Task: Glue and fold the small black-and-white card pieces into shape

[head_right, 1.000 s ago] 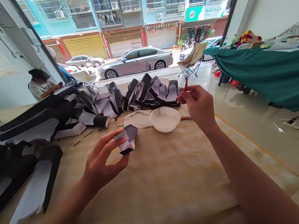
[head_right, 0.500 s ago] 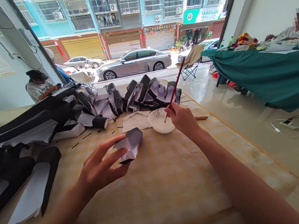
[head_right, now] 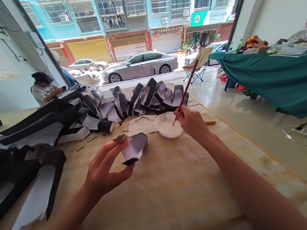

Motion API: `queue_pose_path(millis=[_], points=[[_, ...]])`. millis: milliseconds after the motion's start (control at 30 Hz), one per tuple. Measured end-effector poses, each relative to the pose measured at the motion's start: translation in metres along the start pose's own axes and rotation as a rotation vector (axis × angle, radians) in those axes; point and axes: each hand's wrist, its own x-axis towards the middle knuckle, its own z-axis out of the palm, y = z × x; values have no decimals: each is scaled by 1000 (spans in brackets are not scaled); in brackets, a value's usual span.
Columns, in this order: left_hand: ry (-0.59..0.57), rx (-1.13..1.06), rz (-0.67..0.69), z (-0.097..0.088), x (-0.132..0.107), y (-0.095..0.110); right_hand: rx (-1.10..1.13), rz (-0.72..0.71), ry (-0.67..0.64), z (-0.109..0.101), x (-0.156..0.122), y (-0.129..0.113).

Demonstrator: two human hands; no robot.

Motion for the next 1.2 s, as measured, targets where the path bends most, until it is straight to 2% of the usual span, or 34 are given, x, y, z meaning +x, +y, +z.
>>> queue_pose_path(millis=[133,267,500,600,667,767,867,1000,1100,1200], points=[[4,-29,-130,1,0,3,-13,3,-12,0,2,5],[10,-55,-234,3,-1,5,-54,11,66,-3,3,8],[3,-86,-267,5,-2,5,-115,-68,145,-9,2,6],[11,-103,-255,5,-2,6,-104,-80,226,-18,0,1],[13,-110,-253,5,-2,7,43,-70,337,-25,-3,-11],[12,-131,-244,5,-1,9,469,-75,501,-34,-14,-41],[16,-161,-210,5,-1,10,802,-239,594,-36,-31,-75],[20,-175,-183,6,-2,9,973,-487,477,-33,-50,-103],[19,-174,-179,6,-2,10,954,-573,372,-29,-57,-107],[8,-180,-179,7,-2,11,920,-605,327,-25,-59,-106]])
